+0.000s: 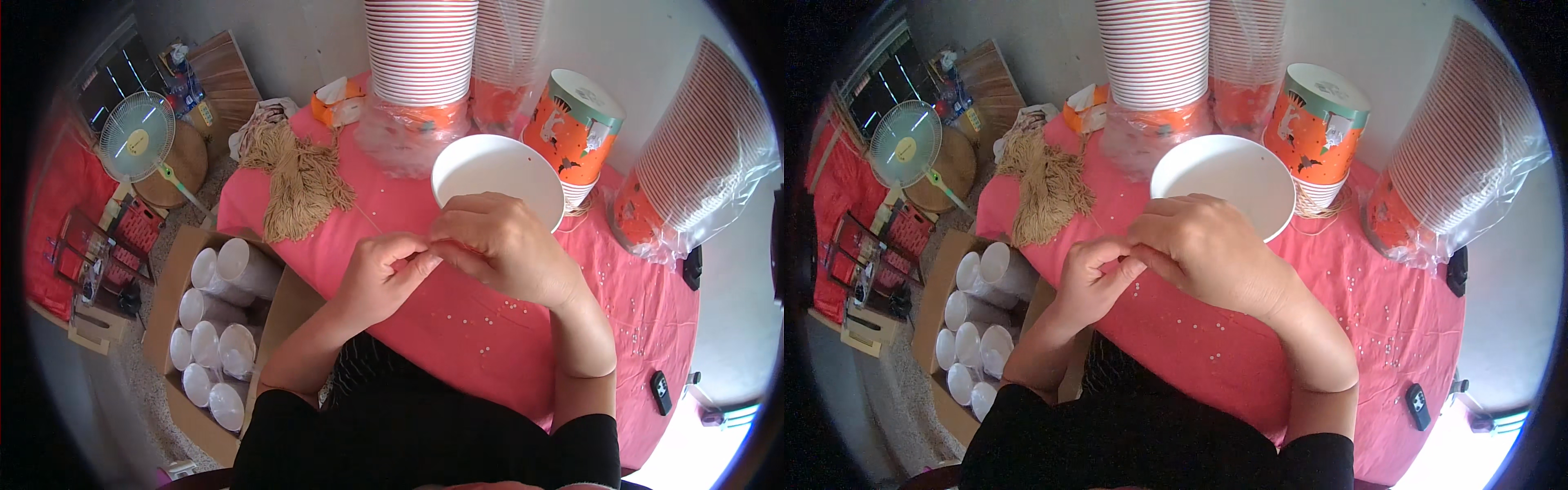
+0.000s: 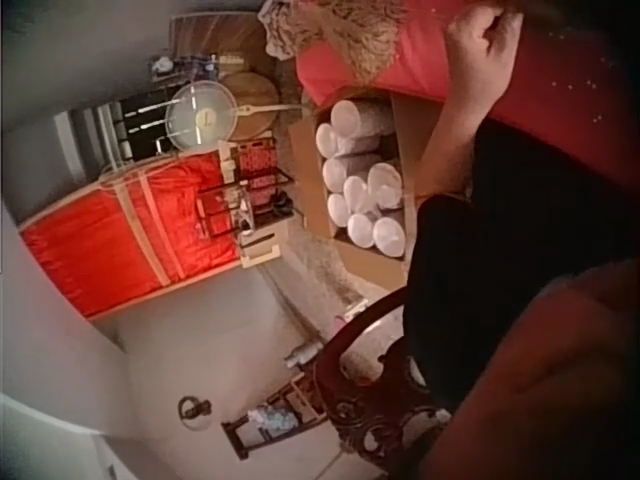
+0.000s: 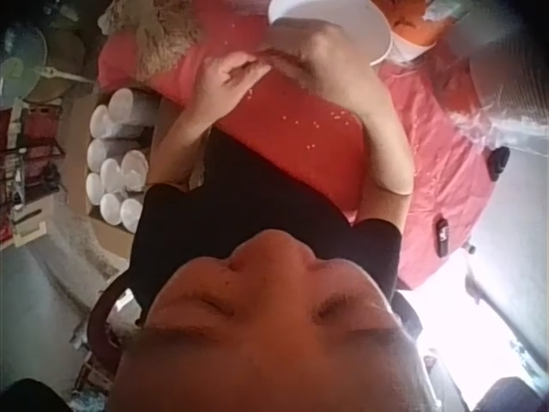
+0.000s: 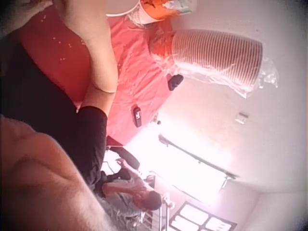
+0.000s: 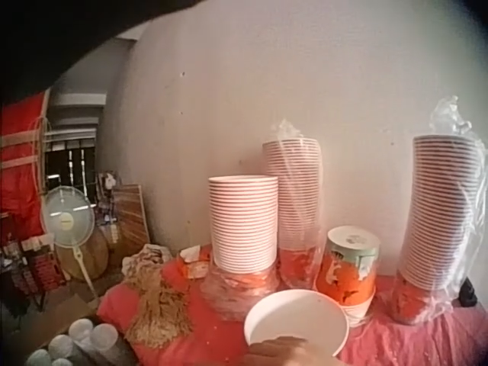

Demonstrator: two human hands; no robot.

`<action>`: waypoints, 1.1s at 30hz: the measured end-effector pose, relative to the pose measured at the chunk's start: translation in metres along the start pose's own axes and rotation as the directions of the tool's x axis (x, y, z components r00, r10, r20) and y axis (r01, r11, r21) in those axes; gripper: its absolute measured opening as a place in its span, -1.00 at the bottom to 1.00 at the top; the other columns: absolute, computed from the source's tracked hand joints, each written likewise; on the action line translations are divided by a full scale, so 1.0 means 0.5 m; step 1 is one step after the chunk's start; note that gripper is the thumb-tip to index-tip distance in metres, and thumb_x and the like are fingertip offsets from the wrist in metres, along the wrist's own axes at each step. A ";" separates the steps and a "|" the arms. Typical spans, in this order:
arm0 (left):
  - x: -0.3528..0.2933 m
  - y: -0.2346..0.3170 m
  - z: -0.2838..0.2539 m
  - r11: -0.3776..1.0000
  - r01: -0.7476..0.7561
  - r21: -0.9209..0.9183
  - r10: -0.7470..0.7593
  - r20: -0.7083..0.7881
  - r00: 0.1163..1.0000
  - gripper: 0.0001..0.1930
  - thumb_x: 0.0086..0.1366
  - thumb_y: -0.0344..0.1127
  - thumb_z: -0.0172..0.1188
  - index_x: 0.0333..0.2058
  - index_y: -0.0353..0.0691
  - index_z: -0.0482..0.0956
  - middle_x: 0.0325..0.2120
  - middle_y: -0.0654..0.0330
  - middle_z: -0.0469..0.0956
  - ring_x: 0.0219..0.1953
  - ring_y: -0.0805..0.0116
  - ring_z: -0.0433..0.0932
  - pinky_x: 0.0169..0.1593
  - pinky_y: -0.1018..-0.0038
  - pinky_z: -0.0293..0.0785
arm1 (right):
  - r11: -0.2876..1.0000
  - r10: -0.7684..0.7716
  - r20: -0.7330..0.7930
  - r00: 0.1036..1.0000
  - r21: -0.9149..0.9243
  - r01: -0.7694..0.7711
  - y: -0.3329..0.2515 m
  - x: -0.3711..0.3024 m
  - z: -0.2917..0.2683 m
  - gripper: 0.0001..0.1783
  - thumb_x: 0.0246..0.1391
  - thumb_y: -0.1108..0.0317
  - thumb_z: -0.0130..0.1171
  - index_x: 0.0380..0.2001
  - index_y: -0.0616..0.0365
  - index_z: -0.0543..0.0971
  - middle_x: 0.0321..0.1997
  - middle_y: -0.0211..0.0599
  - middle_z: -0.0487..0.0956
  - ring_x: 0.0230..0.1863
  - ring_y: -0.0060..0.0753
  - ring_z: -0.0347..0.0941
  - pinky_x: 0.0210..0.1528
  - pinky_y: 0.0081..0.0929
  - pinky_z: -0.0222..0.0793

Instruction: Attaching string handles to decorative paper buckets.

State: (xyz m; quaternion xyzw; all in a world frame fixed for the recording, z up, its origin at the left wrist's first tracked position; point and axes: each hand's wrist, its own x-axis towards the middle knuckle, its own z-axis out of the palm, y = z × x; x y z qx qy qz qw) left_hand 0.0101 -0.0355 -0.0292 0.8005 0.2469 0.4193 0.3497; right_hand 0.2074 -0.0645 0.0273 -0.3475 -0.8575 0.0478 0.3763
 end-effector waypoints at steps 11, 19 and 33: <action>0.005 -0.029 0.040 0.946 -0.036 -0.323 -0.044 -0.237 0.970 -0.90 0.20 -0.53 0.27 -0.30 -0.30 0.59 -0.47 0.31 0.57 -0.46 0.64 0.52 -0.42 0.64 0.42 | 0.998 0.066 0.064 0.996 -0.020 -0.065 0.020 0.001 -0.016 -0.86 -0.11 0.54 0.27 -0.42 0.25 0.52 -0.39 -0.22 0.55 -0.35 -0.17 0.53 -0.32 -0.31 0.42; 0.018 -0.057 0.059 0.984 -0.143 0.103 0.169 -0.308 0.936 -0.88 0.12 -0.58 0.28 -0.40 -0.29 0.52 -0.56 0.29 0.51 -0.55 0.57 0.51 -0.54 0.60 0.39 | 0.960 0.260 0.021 0.965 -0.116 -0.256 0.044 -0.013 -0.042 -0.87 0.01 0.40 0.21 -0.36 0.21 0.58 -0.42 -0.16 0.61 -0.38 -0.07 0.58 -0.33 -0.21 0.46; 0.024 -0.074 0.081 0.978 -0.153 0.142 0.190 -0.301 0.935 -0.86 0.11 -0.60 0.30 -0.37 -0.32 0.54 -0.50 0.26 0.54 -0.52 0.59 0.50 -0.46 0.63 0.44 | 0.949 0.274 0.075 0.959 -0.180 -0.257 0.051 -0.016 -0.035 -0.90 0.03 0.39 0.17 -0.43 0.19 0.59 -0.46 -0.10 0.60 -0.38 0.00 0.56 -0.33 -0.15 0.44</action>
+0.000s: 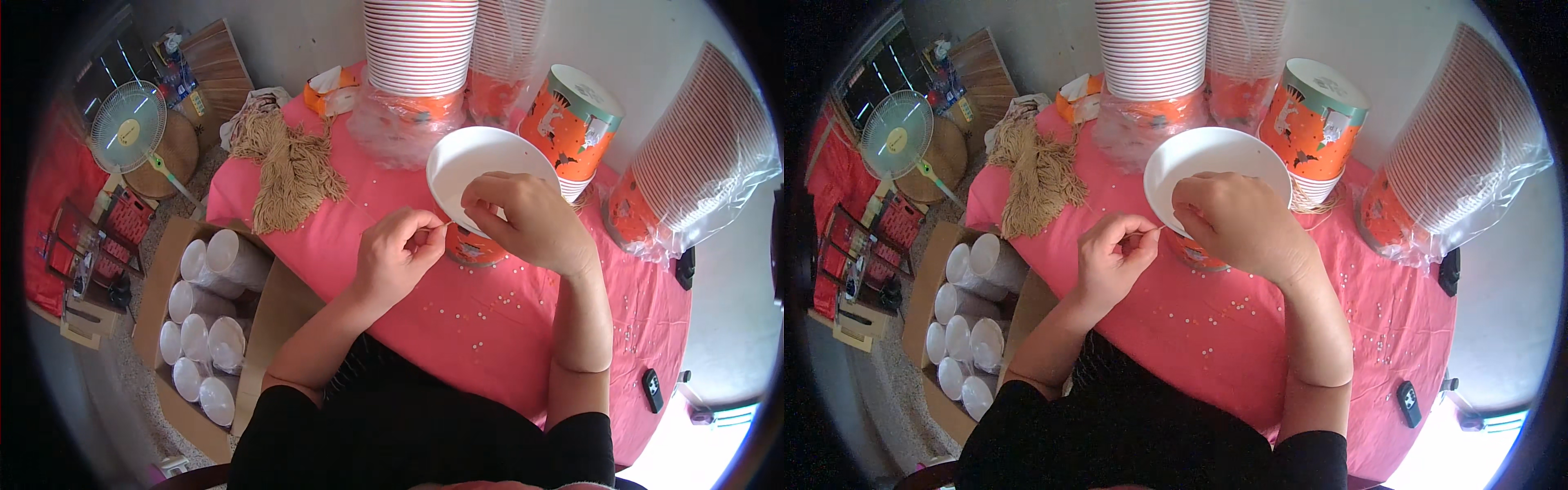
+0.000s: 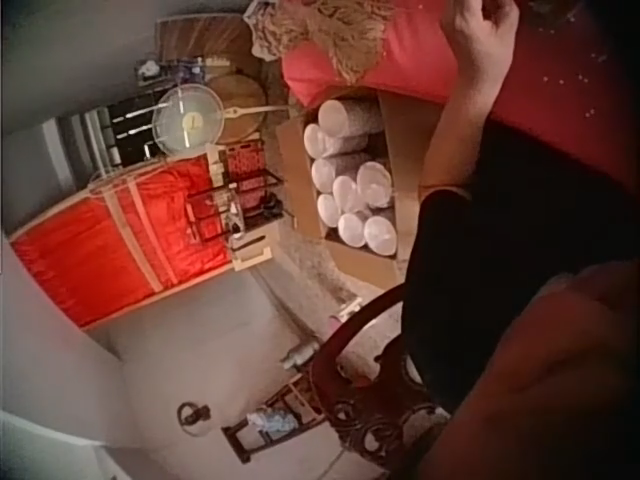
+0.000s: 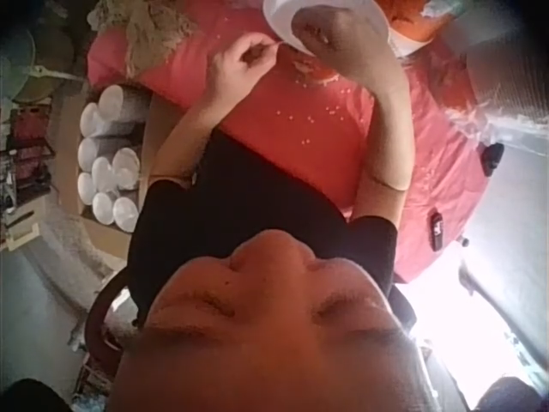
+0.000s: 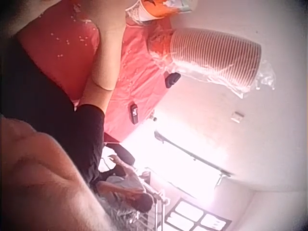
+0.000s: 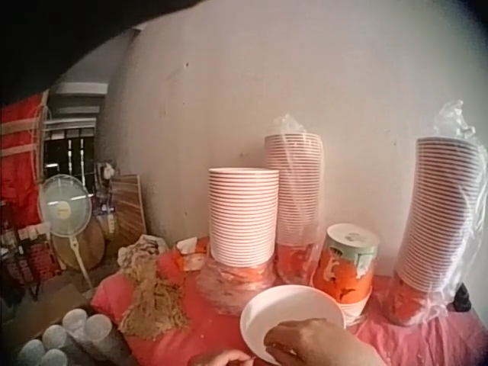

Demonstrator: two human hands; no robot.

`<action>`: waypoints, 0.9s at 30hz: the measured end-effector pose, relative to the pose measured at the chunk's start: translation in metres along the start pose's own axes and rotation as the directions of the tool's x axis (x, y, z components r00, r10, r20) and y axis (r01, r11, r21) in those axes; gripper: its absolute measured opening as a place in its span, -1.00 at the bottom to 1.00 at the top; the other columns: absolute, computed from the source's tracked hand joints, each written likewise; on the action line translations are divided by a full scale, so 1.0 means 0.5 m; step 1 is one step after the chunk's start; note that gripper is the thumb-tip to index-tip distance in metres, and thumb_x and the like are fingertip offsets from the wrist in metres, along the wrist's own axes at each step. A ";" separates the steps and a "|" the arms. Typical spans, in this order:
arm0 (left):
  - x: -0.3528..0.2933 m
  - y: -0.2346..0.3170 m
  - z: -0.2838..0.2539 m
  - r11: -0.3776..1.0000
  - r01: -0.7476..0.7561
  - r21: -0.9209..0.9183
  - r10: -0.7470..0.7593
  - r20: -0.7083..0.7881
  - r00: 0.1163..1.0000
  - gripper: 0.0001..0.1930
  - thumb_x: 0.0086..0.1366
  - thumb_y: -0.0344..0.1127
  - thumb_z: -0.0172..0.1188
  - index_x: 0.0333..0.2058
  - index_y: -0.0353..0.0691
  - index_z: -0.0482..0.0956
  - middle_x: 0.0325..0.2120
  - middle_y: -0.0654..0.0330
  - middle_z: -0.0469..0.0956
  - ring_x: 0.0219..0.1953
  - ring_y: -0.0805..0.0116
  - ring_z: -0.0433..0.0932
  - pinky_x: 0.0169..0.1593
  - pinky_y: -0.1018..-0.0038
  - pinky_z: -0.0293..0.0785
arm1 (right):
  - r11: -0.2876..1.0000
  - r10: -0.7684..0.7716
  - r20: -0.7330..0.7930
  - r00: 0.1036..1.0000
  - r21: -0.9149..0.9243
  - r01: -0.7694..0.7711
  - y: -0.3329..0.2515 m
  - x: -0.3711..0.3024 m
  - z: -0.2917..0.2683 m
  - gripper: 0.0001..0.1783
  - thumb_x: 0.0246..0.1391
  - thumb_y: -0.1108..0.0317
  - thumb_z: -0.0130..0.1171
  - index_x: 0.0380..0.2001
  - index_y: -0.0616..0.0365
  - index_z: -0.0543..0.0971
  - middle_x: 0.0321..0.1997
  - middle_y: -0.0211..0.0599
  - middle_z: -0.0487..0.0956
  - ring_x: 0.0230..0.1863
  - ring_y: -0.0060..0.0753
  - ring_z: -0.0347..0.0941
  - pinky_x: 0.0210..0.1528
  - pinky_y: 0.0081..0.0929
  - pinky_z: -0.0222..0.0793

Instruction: Attaching string handles to decorative paper buckets.

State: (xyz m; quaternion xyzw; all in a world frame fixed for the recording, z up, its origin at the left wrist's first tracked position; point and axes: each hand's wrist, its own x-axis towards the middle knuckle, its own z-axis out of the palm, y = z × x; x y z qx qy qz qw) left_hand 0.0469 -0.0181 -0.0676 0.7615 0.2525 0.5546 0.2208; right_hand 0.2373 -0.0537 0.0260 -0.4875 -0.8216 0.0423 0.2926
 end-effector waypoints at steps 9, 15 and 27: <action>0.000 -0.003 0.013 0.998 -0.049 0.035 0.050 -0.030 0.998 -0.88 0.12 -0.58 0.32 -0.38 -0.29 0.56 -0.54 0.26 0.53 -0.54 0.57 0.49 -0.50 0.61 0.39 | 0.978 0.069 0.219 0.973 0.179 -0.109 0.031 0.011 0.005 -0.87 0.01 0.51 0.18 -0.33 0.24 0.64 -0.42 -0.26 0.64 -0.40 -0.37 0.54 -0.29 -0.45 0.42; 0.001 -0.007 0.010 0.991 -0.091 0.098 0.093 -0.010 0.996 -0.87 0.12 -0.56 0.33 -0.37 -0.29 0.57 -0.52 0.26 0.54 -0.55 0.54 0.49 -0.52 0.60 0.37 | 0.953 -0.032 0.187 0.982 0.301 -0.026 0.040 0.017 0.019 -0.89 -0.02 0.44 0.20 -0.39 0.18 0.66 -0.44 -0.17 0.64 -0.41 -0.14 0.56 -0.31 -0.32 0.43; -0.008 -0.031 -0.088 0.985 0.151 0.084 -0.160 0.120 0.980 -0.75 0.20 -0.47 0.28 -0.12 -0.26 0.56 -0.42 0.20 0.58 -0.44 0.47 0.56 -0.43 0.58 0.49 | 0.832 0.318 -0.587 0.745 0.550 0.077 0.082 -0.016 -0.117 -0.86 0.20 0.45 0.05 -0.34 0.29 0.56 -0.38 -0.37 0.55 -0.51 -0.63 0.39 -0.43 -0.67 0.31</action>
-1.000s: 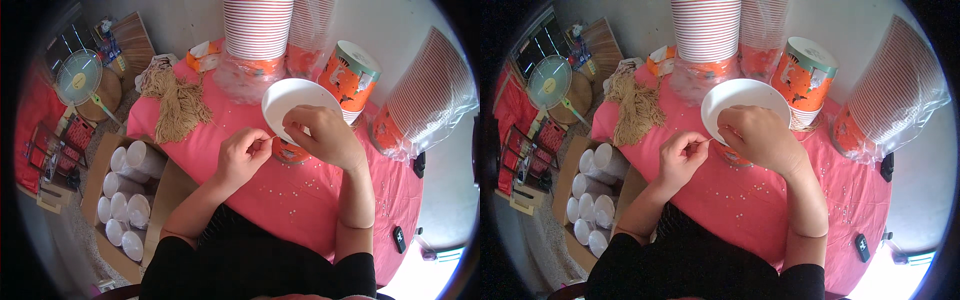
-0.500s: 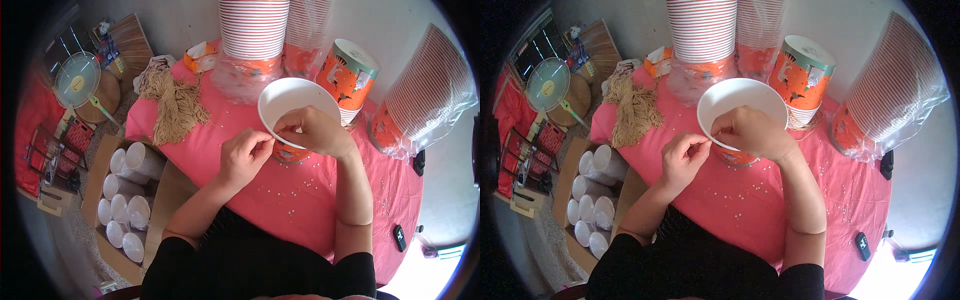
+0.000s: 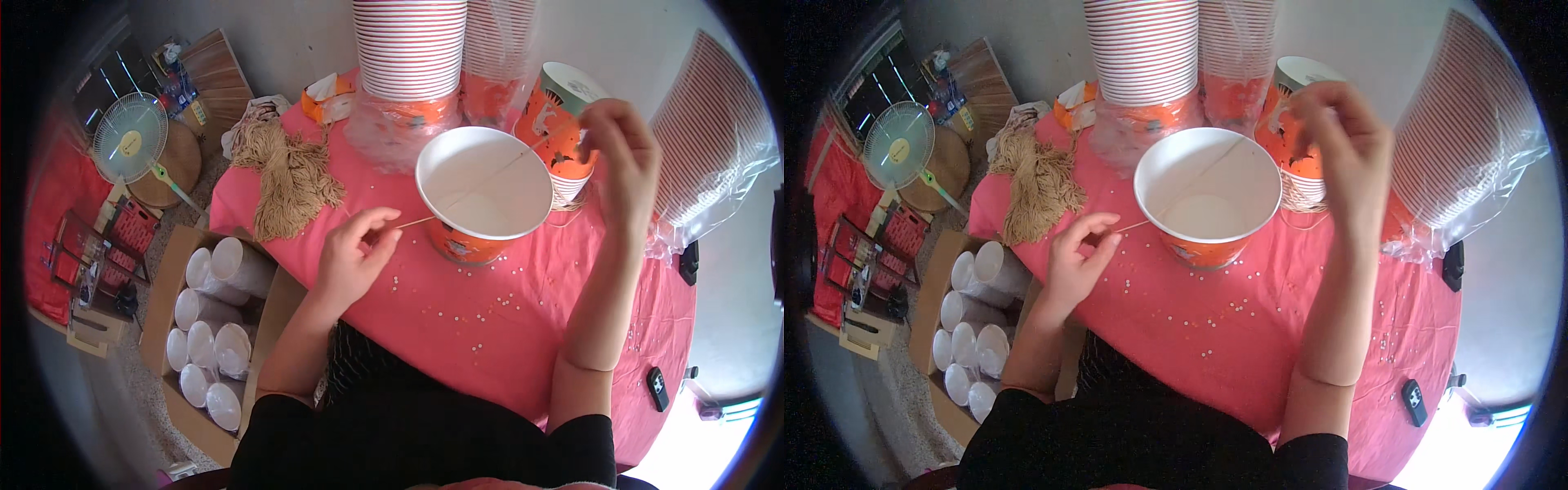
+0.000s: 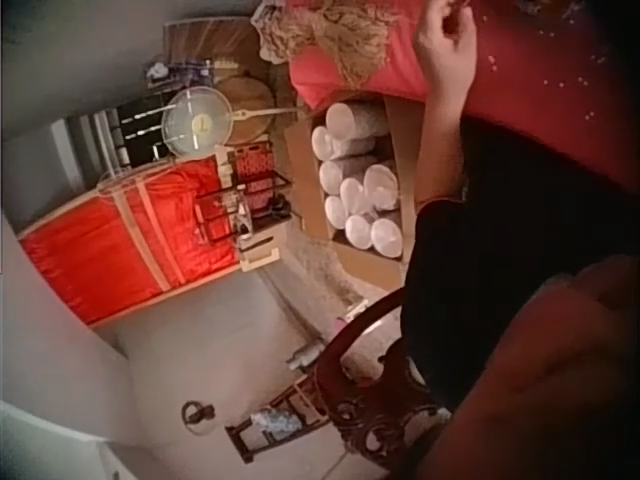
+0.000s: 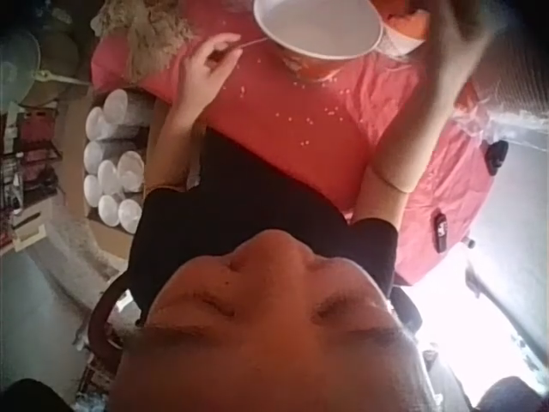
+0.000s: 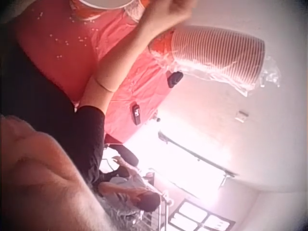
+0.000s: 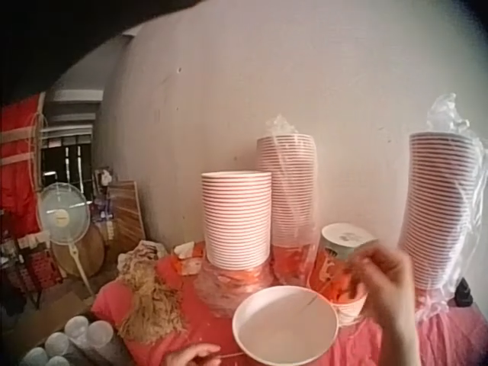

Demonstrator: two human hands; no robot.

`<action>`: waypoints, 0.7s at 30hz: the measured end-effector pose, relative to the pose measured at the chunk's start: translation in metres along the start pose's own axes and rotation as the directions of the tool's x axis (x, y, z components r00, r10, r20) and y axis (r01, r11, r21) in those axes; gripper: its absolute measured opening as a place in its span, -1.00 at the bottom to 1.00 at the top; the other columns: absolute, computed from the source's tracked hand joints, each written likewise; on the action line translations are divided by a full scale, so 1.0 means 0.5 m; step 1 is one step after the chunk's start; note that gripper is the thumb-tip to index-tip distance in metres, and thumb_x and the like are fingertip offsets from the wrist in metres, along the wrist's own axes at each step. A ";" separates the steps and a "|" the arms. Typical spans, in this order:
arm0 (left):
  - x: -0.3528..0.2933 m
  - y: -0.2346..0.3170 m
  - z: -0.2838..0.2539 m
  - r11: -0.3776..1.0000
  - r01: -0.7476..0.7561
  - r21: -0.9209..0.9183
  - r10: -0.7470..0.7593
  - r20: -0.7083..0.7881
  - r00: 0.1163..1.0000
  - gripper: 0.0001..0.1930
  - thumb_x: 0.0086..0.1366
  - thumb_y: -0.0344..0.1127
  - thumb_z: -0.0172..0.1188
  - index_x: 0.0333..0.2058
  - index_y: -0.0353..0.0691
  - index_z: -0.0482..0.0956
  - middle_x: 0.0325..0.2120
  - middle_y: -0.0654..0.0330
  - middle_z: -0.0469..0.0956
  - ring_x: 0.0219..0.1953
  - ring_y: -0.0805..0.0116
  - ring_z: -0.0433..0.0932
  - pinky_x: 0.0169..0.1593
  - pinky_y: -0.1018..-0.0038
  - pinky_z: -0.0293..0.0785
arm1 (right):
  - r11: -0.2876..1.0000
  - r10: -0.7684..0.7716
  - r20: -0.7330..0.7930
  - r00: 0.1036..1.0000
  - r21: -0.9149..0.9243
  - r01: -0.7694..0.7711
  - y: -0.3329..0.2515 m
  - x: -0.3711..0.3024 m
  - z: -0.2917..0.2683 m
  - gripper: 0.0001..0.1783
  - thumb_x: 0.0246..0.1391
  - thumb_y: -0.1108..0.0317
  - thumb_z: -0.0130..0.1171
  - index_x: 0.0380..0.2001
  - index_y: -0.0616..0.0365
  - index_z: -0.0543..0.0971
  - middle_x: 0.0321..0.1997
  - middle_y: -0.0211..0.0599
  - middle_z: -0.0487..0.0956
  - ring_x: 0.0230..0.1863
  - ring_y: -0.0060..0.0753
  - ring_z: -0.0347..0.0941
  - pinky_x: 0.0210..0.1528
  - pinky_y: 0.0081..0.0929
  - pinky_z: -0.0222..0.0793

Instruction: Attaching string handles to decorative paper buckets.

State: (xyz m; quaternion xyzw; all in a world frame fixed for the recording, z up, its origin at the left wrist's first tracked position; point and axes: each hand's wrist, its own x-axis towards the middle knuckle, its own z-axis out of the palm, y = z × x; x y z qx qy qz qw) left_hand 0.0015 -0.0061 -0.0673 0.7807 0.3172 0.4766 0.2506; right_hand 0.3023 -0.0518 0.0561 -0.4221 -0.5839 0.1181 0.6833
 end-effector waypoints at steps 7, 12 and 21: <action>-0.018 -0.027 -0.049 0.785 0.361 -0.503 -0.208 0.335 0.919 -0.82 0.32 -0.50 0.15 -0.11 -0.35 0.54 -0.44 0.31 0.52 -0.44 0.64 0.49 -0.33 0.65 0.50 | 0.871 -0.171 -0.228 0.959 0.421 0.255 -0.016 0.024 -0.136 -0.78 0.26 0.36 0.00 -0.22 0.33 0.51 -0.11 0.03 0.58 -0.58 -0.59 0.23 -0.36 -0.60 0.31; -0.025 -0.028 -0.063 0.609 0.485 -0.628 -0.112 0.537 0.836 -0.80 0.35 -0.45 0.12 -0.09 -0.37 0.55 -0.39 0.24 0.56 -0.40 0.55 0.53 -0.30 0.56 0.55 | 0.655 -0.179 -0.163 0.970 0.716 0.242 -0.046 0.011 -0.156 -0.76 0.31 0.32 -0.03 -0.19 0.31 0.48 -0.06 0.00 0.56 -0.60 -0.63 0.09 -0.35 -0.55 0.27; -0.013 0.037 -0.038 0.663 0.325 -0.675 -0.101 0.350 0.931 -0.76 0.28 -0.57 0.14 -0.06 -0.38 0.53 -0.20 0.01 0.64 -0.24 0.29 0.65 -0.11 0.40 0.61 | 0.797 -0.383 0.414 0.826 0.599 0.070 -0.094 -0.040 -0.066 -0.69 0.29 0.37 -0.06 -0.40 0.41 0.54 -0.51 0.08 0.59 -0.67 -0.35 0.52 -0.71 -0.53 0.41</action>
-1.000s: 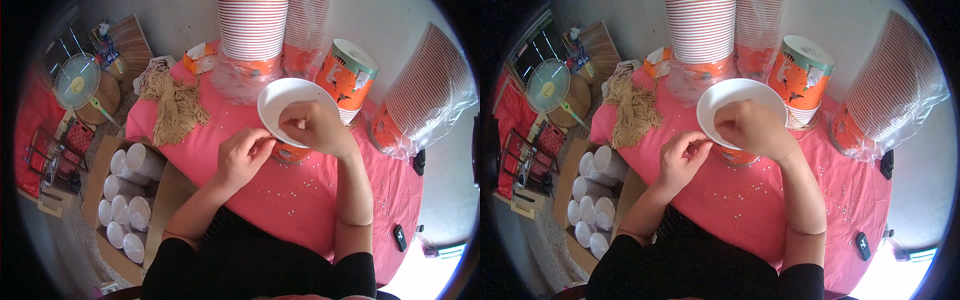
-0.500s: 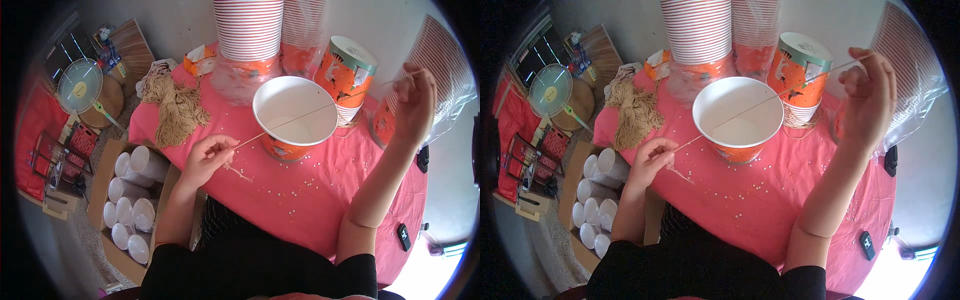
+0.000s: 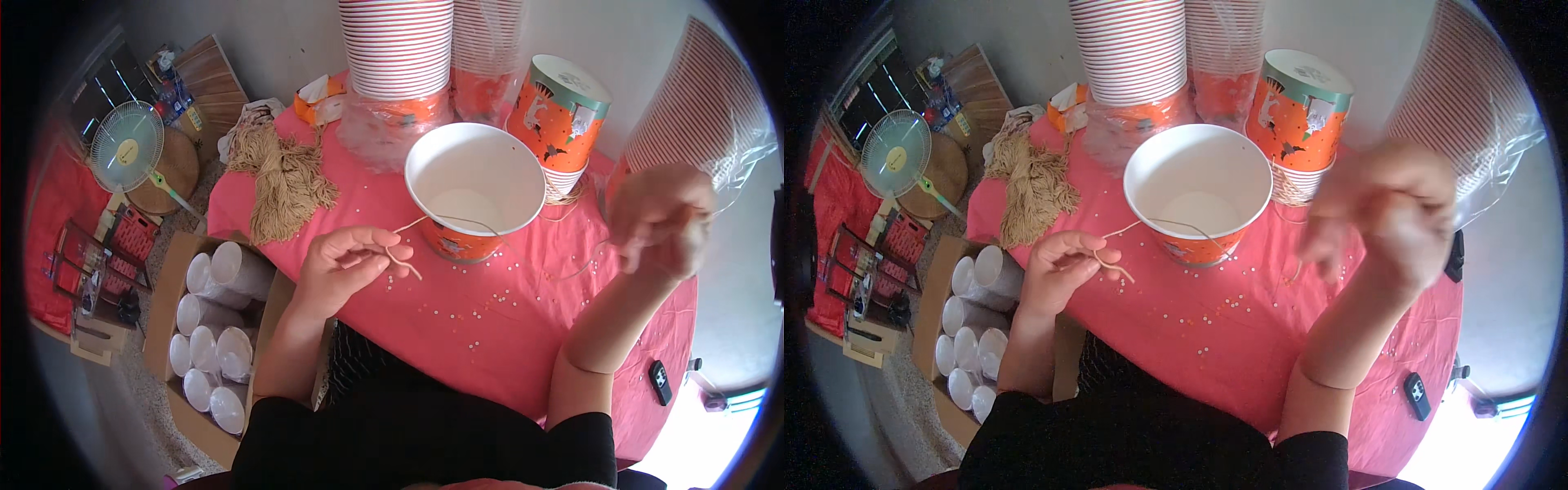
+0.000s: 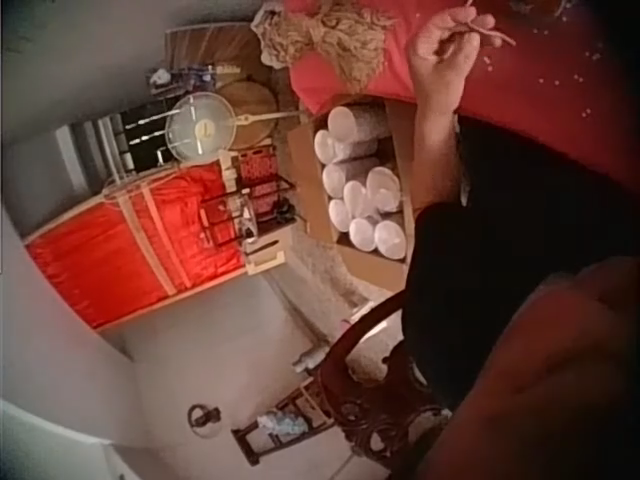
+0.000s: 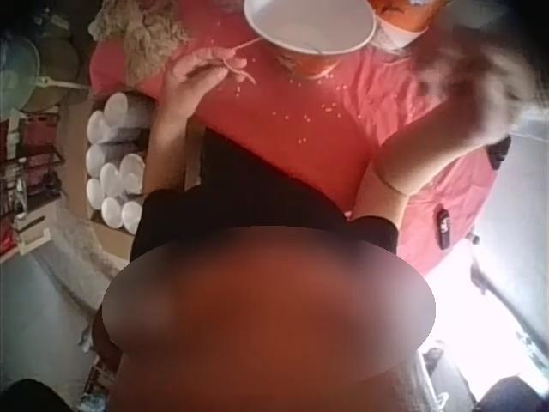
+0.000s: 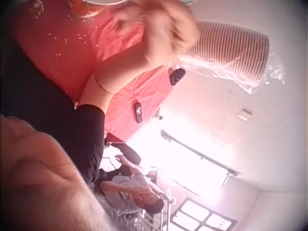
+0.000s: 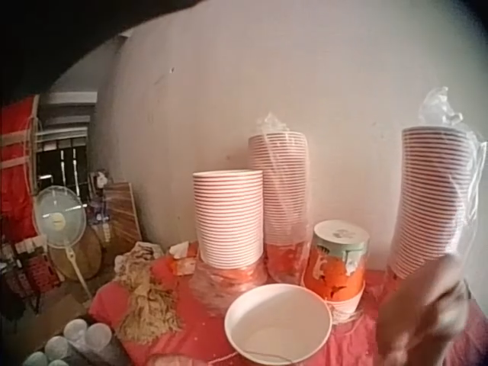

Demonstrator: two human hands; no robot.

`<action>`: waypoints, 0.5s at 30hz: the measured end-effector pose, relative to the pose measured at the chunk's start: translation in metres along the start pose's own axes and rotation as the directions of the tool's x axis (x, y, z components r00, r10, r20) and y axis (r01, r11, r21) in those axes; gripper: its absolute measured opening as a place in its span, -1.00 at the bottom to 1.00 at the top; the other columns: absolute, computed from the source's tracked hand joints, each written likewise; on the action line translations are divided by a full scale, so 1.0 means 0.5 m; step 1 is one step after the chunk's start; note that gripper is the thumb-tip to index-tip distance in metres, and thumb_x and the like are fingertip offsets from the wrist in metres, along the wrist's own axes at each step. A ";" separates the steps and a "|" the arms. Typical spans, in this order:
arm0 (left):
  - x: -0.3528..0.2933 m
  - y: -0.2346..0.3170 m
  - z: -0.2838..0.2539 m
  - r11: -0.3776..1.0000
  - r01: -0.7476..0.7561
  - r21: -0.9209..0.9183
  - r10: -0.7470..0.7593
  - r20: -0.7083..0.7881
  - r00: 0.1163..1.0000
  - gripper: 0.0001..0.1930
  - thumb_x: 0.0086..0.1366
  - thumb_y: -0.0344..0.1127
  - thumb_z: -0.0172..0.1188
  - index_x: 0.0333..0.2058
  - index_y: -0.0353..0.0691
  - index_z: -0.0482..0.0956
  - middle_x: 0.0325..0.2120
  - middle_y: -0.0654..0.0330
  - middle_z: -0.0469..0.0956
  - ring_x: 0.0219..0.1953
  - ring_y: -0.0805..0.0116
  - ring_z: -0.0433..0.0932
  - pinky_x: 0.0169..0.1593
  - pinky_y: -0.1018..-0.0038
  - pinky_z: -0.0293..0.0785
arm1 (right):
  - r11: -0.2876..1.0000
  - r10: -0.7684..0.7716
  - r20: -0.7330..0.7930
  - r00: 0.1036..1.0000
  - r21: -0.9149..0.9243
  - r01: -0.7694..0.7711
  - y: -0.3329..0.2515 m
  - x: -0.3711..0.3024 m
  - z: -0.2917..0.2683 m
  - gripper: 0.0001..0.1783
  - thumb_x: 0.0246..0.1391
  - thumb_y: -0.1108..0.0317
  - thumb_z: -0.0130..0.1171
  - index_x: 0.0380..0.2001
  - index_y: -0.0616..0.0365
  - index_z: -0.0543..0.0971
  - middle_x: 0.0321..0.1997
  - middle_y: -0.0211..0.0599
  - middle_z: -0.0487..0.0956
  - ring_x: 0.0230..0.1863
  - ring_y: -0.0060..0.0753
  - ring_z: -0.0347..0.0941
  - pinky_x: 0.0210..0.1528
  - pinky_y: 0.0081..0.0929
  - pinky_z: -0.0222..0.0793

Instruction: Attaching string handles to decorative paper buckets.

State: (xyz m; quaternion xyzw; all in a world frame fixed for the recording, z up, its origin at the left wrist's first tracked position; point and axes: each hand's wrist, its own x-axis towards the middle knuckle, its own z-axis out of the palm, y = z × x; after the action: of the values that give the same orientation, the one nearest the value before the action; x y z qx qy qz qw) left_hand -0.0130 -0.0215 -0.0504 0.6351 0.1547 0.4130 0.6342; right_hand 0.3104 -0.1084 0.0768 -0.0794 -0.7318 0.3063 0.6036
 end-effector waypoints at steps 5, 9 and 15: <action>0.006 -0.005 0.018 0.941 -0.138 0.308 0.178 -0.106 0.978 -0.79 0.24 -0.58 0.21 -0.13 -0.40 0.55 -0.26 0.03 0.65 -0.24 0.30 0.65 -0.14 0.50 0.59 | 0.715 0.399 -0.072 0.914 -0.600 -0.359 0.037 0.017 0.039 -0.89 -0.01 0.51 0.29 -0.38 0.31 0.62 -0.47 -0.28 0.62 -0.52 -0.49 0.51 -0.44 -0.61 0.41; 0.016 0.000 0.026 0.900 -0.121 0.419 0.212 -0.177 0.961 -0.88 0.25 -0.55 0.23 -0.22 -0.39 0.56 -0.27 0.09 0.60 -0.27 0.43 0.61 -0.19 0.60 0.55 | 0.455 0.616 -0.033 0.787 -0.800 -0.391 0.063 0.017 0.051 -0.78 -0.15 0.38 0.39 -0.42 0.22 0.59 -0.47 -0.27 0.56 -0.43 -0.42 0.52 -0.37 -0.48 0.42; 0.059 0.008 0.049 0.878 -0.294 0.379 0.380 -0.175 0.908 -0.90 0.28 -0.54 0.20 -0.23 -0.34 0.51 -0.21 0.17 0.48 -0.30 0.61 0.44 -0.32 0.66 0.42 | 0.257 0.592 0.000 0.806 -0.948 -0.188 0.107 -0.002 0.084 -0.72 -0.22 0.28 0.42 -0.48 0.16 0.54 -0.43 -0.27 0.54 -0.39 -0.15 0.49 -0.31 -0.28 0.38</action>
State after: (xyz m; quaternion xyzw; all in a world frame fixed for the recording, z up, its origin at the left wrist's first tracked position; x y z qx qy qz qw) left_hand 0.0215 -0.0173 -0.0335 0.6976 0.1872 0.5590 0.4073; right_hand 0.2578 -0.0807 0.0432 -0.5255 -0.8242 -0.0026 0.2113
